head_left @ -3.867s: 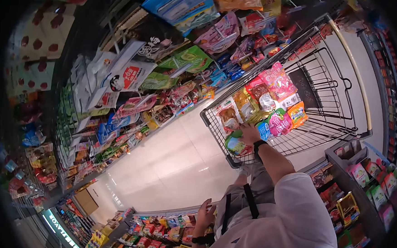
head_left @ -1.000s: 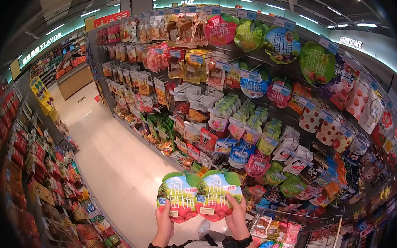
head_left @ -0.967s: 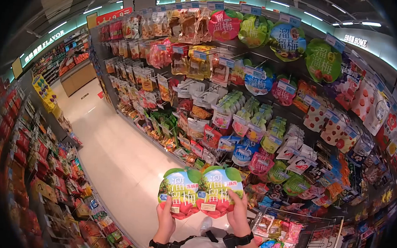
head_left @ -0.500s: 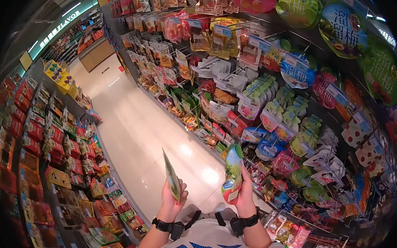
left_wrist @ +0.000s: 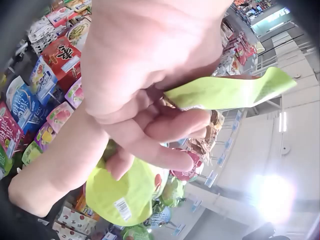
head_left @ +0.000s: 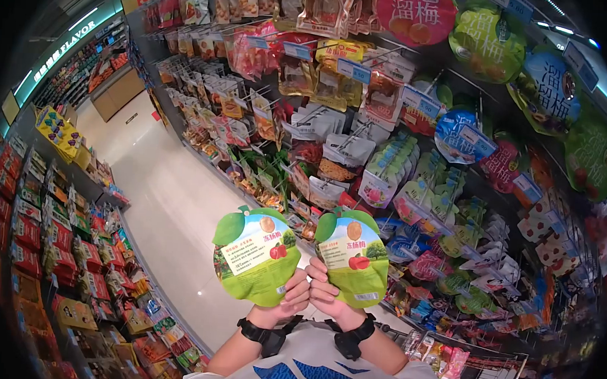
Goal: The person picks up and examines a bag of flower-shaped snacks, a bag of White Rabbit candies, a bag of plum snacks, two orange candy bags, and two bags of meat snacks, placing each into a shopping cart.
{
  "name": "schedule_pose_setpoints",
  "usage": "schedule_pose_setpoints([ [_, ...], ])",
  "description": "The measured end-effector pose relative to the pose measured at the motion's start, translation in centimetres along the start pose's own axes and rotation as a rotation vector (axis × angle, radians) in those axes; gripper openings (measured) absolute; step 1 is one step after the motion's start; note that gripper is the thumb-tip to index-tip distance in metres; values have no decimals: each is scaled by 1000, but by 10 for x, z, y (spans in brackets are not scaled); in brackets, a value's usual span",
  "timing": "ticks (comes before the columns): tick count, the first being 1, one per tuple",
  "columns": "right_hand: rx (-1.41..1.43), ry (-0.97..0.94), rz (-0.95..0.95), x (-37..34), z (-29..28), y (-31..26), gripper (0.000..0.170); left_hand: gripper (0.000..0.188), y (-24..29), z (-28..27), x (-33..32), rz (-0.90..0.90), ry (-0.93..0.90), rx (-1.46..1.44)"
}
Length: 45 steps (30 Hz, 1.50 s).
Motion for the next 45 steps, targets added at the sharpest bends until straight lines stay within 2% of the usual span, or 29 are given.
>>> schedule_pose_setpoints([
  [1, 17, -32, 35, 13, 2, 2, 25, 46, 13, 1, 5, -19, -18, -3],
  [4, -54, -63, 33, 39, 0, -7, 27, 63, 42, -6, 14, -103, 33, 114],
  [9, -25, -141, -34, 69, -5, -10, 27, 66, 77, 9, 39, -224, 3, 121],
  [11, -22, -177, -74, 76, -11, -12, 27, 63, 94, 10, 44, -218, 165, 238],
  [14, -24, -206, -129, 81, -18, -15, 26, 62, 108, -4, 49, -333, 91, 243],
  [15, -63, -204, -137, 83, -17, -16, 26, 62, 112, -13, 51, -366, 86, 219],
  [17, -119, -202, -187, 82, -14, -18, 25, 63, 111, -20, 56, -418, -61, 68],
  [22, -204, -114, -301, 84, -14, -30, 27, 74, 112, -39, 67, -514, -63, -115],
  [29, -171, -165, -308, 99, -17, -66, 26, 73, 124, -67, 93, -493, 48, -9],
  [32, -140, -174, -291, 106, -19, -87, 25, 64, 126, -67, 108, -493, 39, 30],
  [34, -124, -181, -295, 112, -19, -103, 25, 51, 133, -73, 123, -437, 88, 187],
  [35, -188, -173, -333, 114, -18, -116, 25, 51, 132, -76, 131, -446, 72, 211],
  [37, -272, -196, -364, 119, -7, -138, 25, 41, 137, -93, 146, -334, 175, 202],
  [38, -351, -134, -449, 116, -1, -151, 26, 39, 138, -91, 155, -285, 186, 255],
  [39, -425, -68, -537, 111, 5, -166, 28, 37, 145, -107, 158, -191, 383, 348],
  [40, -562, -68, -549, 108, 17, -177, 29, 40, 151, -119, 163, -147, 297, 353],
  [41, -565, -85, -547, 101, 26, -185, 29, 44, 157, -118, 175, -105, 215, 356],
  [42, -698, 73, -608, 86, 28, -199, 28, 44, 160, -121, 181, -108, 209, 366],
  [43, -823, 229, -669, 69, 34, -220, 27, 51, 165, -113, 197, -51, 335, 486],
  [44, -922, 571, -774, 57, 43, -239, 26, 58, 172, -108, 199, 12, 464, 595],
  [45, -964, 741, -934, 46, 62, -248, 26, 58, 172, -108, 206, 12, 461, 601],
])
Point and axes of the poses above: each hand's wrist, its own x-axis towards the middle knuckle, its own z-axis out of the palm, y = z × x, the point moved 7 cm from there along x, towards the middle knuckle, and after that the axes turned 13 degrees about -y, right-handed, at the moved point
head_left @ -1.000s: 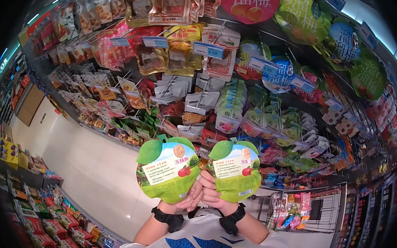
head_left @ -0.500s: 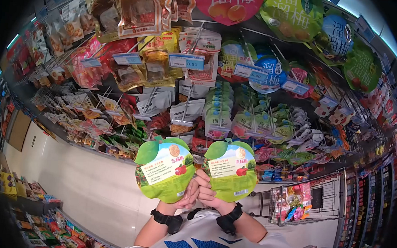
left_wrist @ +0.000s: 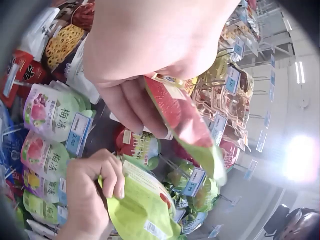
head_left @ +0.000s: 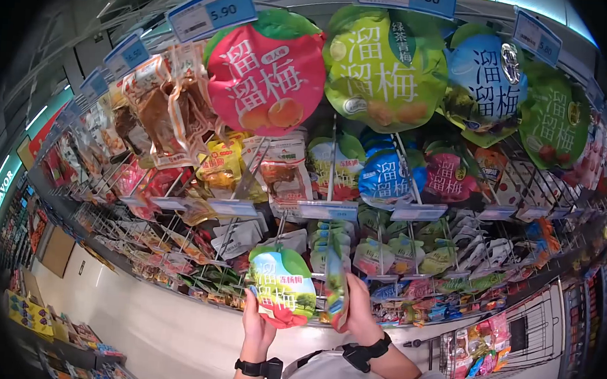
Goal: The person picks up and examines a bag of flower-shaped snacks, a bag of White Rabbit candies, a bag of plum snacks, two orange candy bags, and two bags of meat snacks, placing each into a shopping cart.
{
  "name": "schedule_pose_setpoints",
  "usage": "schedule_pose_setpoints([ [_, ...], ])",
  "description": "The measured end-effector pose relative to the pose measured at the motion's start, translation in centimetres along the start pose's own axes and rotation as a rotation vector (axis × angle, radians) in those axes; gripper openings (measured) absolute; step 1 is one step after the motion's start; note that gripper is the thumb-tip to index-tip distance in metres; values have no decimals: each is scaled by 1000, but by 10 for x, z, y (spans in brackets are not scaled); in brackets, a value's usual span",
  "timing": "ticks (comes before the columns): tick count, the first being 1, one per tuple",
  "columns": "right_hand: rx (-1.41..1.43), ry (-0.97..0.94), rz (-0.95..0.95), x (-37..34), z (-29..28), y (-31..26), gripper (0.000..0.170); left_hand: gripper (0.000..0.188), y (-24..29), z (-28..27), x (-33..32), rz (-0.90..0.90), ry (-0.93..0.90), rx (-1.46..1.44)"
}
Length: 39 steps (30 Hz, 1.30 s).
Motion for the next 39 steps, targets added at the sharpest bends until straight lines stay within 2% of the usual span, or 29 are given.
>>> schedule_pose_setpoints([
  [2, 61, -56, -153, 5, -5, -30, 28, 57, 8, 5, 11, 93, 40, 53],
  [3, 44, -2, -198, 9, -22, -38, 28, 57, 10, 11, 15, 126, 14, 78],
  [4, 10, 0, -269, 11, -29, -52, 28, 54, 12, 17, 18, 162, 73, 70],
  [6, -3, 32, -362, 3, -29, -80, 28, 46, 9, -6, 27, 209, -31, 29],
  [7, -11, 47, -375, 0, -29, -90, 26, 35, 7, -6, 30, 220, 40, 34],
  [8, -7, 48, -373, 4, -36, -91, 26, 25, 7, 5, 36, 186, -119, 12],
  [9, -63, -19, -411, 7, -42, -94, 25, 23, 3, 1, 35, 217, 4, 5],
  [10, -117, -85, -448, 8, -43, -96, 24, 21, 3, 21, 33, 249, 129, -2],
  [11, -128, -77, -458, 7, -39, -100, 19, 21, 2, 27, 34, 248, 133, 5],
  [12, -124, -79, -456, 5, -37, -101, 19, 19, 2, 43, 39, 247, -39, -5],
  [14, -316, -80, -537, 0, -24, -112, 23, 18, 3, 80, 45, 260, -419, -13],
  [16, -327, -75, -576, -4, -15, -117, 25, 19, 2, 123, 53, 227, -699, -79],
  [17, -411, -75, -617, -8, -11, -120, 24, 19, 3, 139, 59, 228, -699, -73],
  [18, -495, -77, -659, -11, -6, -122, 23, 19, 2, 159, 64, 199, -791, -138],
  [20, -482, -103, -628, -12, -3, -120, 21, 20, 0, 178, 71, 159, -930, -213],
  [22, -571, -110, -685, -13, 3, -122, 18, 20, 0, 183, 77, 179, -952, -303],
  [23, -667, -99, -776, -13, 6, -124, 16, 20, 0, 185, 79, 181, -956, -296],
  [27, -771, -196, -742, -20, 17, -128, 14, 21, 4, 193, 69, 268, -981, -216],
  [34, -651, -283, -767, -13, 33, -124, 14, 23, 13, 199, 53, 287, -958, -163],
  [39, -636, -269, -747, -2, 41, -120, 14, 21, 17, 206, 49, 287, -932, -118],
])
Point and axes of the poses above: each hand's wrist, its own x-axis towards the middle knuckle, its own z-axis out of the palm, y = z × x, the point moved 7 cm from there along x, towards the middle knuckle, and after that the axes turned 13 degrees about -y, right-handed, at the moved point
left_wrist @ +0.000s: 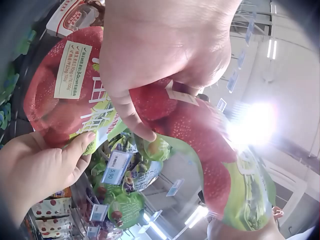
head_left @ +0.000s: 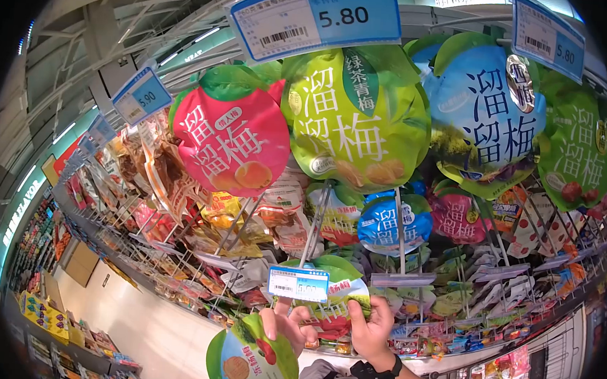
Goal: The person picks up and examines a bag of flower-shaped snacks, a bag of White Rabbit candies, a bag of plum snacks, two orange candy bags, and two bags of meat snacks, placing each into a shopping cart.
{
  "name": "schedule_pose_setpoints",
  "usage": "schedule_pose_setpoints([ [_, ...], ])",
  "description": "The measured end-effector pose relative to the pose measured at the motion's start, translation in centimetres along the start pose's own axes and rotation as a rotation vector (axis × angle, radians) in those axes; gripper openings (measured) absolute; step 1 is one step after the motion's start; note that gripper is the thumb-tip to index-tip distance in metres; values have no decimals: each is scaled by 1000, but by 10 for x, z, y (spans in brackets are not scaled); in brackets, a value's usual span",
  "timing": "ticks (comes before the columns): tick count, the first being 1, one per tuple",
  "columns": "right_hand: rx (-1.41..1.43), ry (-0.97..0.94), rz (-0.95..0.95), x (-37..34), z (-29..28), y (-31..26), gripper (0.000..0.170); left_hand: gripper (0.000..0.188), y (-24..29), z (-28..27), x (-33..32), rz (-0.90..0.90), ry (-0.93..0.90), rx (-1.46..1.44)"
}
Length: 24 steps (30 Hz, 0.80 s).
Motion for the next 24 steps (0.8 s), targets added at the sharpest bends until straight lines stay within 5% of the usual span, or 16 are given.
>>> schedule_pose_setpoints([
  [15, -18, 82, 12, 41, -1, 9, 17, 21, -8, -12, 3, 8, -28, -37],
  [24, 120, -13, 132, 79, 9, 18, 37, 19, -18, -34, -15, -1, 20, -24],
])
Point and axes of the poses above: each hand's wrist, its own x-axis towards the middle knuckle, its own z-axis out of the palm, y = z × x, the point moved 7 cm from there along x, towards the middle knuckle, and after that the axes turned 13 degrees about -y, right-handed, at the moved point
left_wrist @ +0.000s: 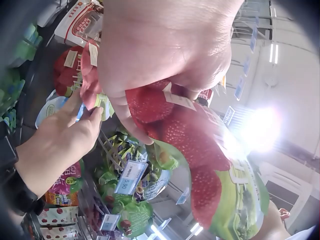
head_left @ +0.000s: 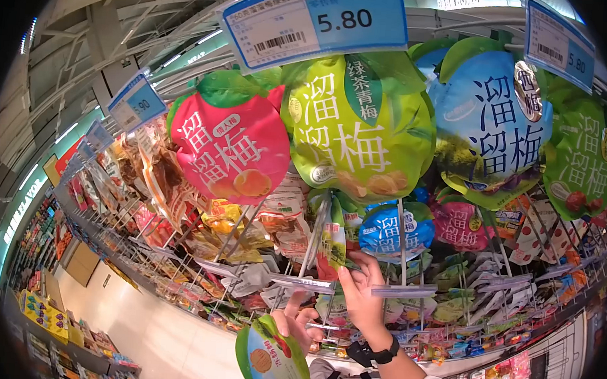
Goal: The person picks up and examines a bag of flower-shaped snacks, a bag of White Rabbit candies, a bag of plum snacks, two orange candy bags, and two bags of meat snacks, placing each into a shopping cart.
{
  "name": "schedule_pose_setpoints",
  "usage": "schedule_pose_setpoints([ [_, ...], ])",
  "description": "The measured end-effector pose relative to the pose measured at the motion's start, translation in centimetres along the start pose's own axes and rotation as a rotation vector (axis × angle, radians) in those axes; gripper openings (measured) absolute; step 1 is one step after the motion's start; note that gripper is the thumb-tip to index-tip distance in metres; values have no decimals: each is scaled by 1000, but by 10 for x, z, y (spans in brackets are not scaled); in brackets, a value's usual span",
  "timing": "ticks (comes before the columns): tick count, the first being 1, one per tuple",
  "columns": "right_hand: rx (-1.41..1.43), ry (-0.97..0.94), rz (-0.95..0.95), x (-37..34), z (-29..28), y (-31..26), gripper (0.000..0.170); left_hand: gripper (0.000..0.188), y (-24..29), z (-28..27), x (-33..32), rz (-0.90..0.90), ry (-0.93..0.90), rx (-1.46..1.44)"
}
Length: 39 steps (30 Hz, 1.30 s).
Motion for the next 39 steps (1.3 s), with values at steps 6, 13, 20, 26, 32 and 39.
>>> schedule_pose_setpoints([
  [6, -339, 70, -268, -33, -7, -30, 28, 21, 1, -22, -17, -37, 250, 215],
  [13, -131, -337, -512, -85, -2, -40, 74, 40, -6, -58, -41, -166, 617, 699],
  [20, -273, 60, -129, -88, -21, -16, 16, 32, -2, -71, -38, -276, 683, 1079],
  [26, -401, 57, -88, -63, -20, -23, 15, 60, 6, 1, 28, -357, 387, 1844],
  [32, -468, -97, -161, -46, -2, -40, 17, 57, 8, 15, 22, -142, 243, 2010],
  [39, -415, -129, -181, -34, 14, -48, 16, 50, 11, 27, 27, -164, 177, 2167],
])
Point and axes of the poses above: each hand's wrist, its own x-axis towards the middle knuckle, its own z-axis out of the palm, y = z × x, the point moved 7 cm from there along x, towards the middle knuckle, and after that the axes turned 13 degrees about -y, right-handed, at the moved point
